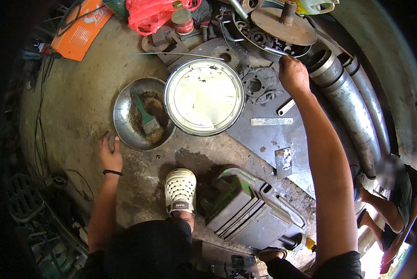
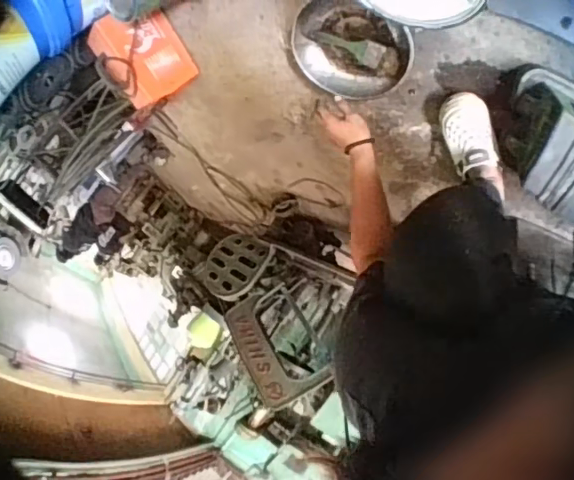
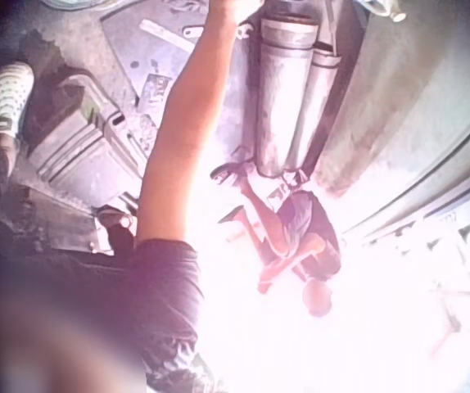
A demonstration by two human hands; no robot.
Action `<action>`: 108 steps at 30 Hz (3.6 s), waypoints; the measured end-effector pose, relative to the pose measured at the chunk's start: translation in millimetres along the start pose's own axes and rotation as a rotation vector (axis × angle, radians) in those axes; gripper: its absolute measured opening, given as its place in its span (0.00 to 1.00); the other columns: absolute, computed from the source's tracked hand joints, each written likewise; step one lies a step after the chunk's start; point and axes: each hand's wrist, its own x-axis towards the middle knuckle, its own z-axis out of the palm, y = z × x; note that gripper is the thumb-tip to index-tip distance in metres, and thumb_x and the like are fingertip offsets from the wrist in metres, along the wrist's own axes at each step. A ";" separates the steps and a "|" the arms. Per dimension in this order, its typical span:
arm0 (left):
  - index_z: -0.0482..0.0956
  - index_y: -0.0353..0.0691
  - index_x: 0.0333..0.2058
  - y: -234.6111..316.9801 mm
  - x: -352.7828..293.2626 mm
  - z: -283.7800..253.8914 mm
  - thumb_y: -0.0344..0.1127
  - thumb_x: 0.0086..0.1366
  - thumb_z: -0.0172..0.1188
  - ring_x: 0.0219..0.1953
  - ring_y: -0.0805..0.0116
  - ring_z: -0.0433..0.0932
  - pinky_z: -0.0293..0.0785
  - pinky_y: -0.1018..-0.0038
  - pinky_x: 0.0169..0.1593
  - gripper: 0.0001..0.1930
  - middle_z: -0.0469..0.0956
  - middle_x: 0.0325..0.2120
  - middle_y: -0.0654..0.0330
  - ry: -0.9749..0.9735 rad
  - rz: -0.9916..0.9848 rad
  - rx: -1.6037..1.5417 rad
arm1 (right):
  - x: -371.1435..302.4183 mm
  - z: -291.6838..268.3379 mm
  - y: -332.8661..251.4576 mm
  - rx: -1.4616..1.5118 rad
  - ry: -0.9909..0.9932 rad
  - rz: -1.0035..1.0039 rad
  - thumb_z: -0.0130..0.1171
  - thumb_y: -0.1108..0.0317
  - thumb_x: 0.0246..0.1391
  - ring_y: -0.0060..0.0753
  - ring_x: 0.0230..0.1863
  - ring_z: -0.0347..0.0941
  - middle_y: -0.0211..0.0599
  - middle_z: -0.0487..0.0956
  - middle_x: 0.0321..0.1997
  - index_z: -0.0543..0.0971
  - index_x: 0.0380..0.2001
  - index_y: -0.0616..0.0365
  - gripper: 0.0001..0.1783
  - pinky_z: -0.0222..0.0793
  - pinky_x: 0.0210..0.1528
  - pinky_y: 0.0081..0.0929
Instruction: The person cleans a metal part by hand, then uses a cloth to wipe it. They also pour a liquid from a bottle into a bowl containing a brush.
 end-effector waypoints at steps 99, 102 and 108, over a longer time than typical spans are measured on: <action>0.20 0.65 0.68 786.6 -67.1 319.0 0.60 0.35 0.80 0.69 0.32 0.19 0.52 0.37 0.66 0.78 0.12 0.67 0.41 -0.951 0.109 0.683 | -42.6 -673.3 645.6 -0.736 1.242 0.913 0.55 0.66 0.50 0.57 0.54 0.72 0.54 0.78 0.48 0.76 0.49 0.64 0.22 0.65 0.60 0.42; 0.21 0.67 0.69 801.9 -55.7 325.7 0.59 0.34 0.80 0.70 0.33 0.18 0.50 0.34 0.65 0.77 0.12 0.67 0.42 -0.991 0.105 0.636 | -49.0 -740.7 702.2 -0.684 0.647 1.158 0.54 0.64 0.47 0.58 0.55 0.72 0.58 0.77 0.53 0.76 0.51 0.64 0.26 0.65 0.60 0.45; 0.30 0.67 0.70 817.8 -40.4 340.8 0.62 0.35 0.79 0.69 0.30 0.21 0.60 0.28 0.57 0.72 0.12 0.68 0.48 -0.980 0.224 0.627 | -93.4 -756.6 783.8 -1.034 0.523 0.665 0.57 0.67 0.41 0.57 0.33 0.79 0.57 0.81 0.30 0.84 0.29 0.61 0.12 0.75 0.40 0.43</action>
